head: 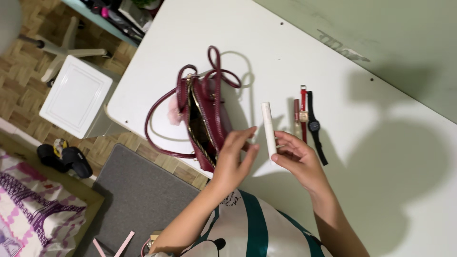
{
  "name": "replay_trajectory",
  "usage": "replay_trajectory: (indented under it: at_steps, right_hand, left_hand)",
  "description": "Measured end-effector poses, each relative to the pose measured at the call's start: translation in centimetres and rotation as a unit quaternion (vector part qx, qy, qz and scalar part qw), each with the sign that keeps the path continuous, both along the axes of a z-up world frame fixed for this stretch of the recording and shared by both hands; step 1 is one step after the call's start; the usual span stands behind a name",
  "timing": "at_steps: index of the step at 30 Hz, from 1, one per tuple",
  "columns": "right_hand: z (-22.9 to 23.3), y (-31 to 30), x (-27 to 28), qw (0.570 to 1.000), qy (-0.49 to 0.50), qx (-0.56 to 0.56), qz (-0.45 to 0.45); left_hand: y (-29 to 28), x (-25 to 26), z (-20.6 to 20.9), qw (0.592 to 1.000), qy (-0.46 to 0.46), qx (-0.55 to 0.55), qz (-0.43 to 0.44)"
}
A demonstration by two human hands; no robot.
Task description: The person packs a maroon handbag with daily essentials on a white table. They place a pink compact, a round tin, a foundation bottle, a red lipstick, a pink tube, a plaid cloth, a pink hair clip, a white tube, a red watch, and a black watch into the bag, then zip it closed.
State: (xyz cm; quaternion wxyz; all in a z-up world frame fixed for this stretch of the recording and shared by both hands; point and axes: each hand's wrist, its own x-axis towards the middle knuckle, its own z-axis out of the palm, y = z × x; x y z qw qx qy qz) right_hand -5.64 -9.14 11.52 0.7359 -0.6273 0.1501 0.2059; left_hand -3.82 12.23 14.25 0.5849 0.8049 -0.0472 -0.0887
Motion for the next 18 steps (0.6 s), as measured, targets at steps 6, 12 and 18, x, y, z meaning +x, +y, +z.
replay_trajectory:
  at_steps: [6,12,18]
  right_hand:
    - [4.3,3.6,0.6,0.991,0.020,-0.007,0.135]
    - [5.0,9.3,2.5,0.975,0.034,-0.014,0.218]
    - [4.7,12.9,3.9,0.975,0.055,-0.068,0.205]
  left_hand:
    - [7.8,0.6,1.7,0.958,-0.177,0.175,0.144]
    - [11.1,2.1,0.4,0.967,-0.120,0.198,0.107]
    - [13.1,2.3,-0.2,0.986,-0.063,0.116,0.102]
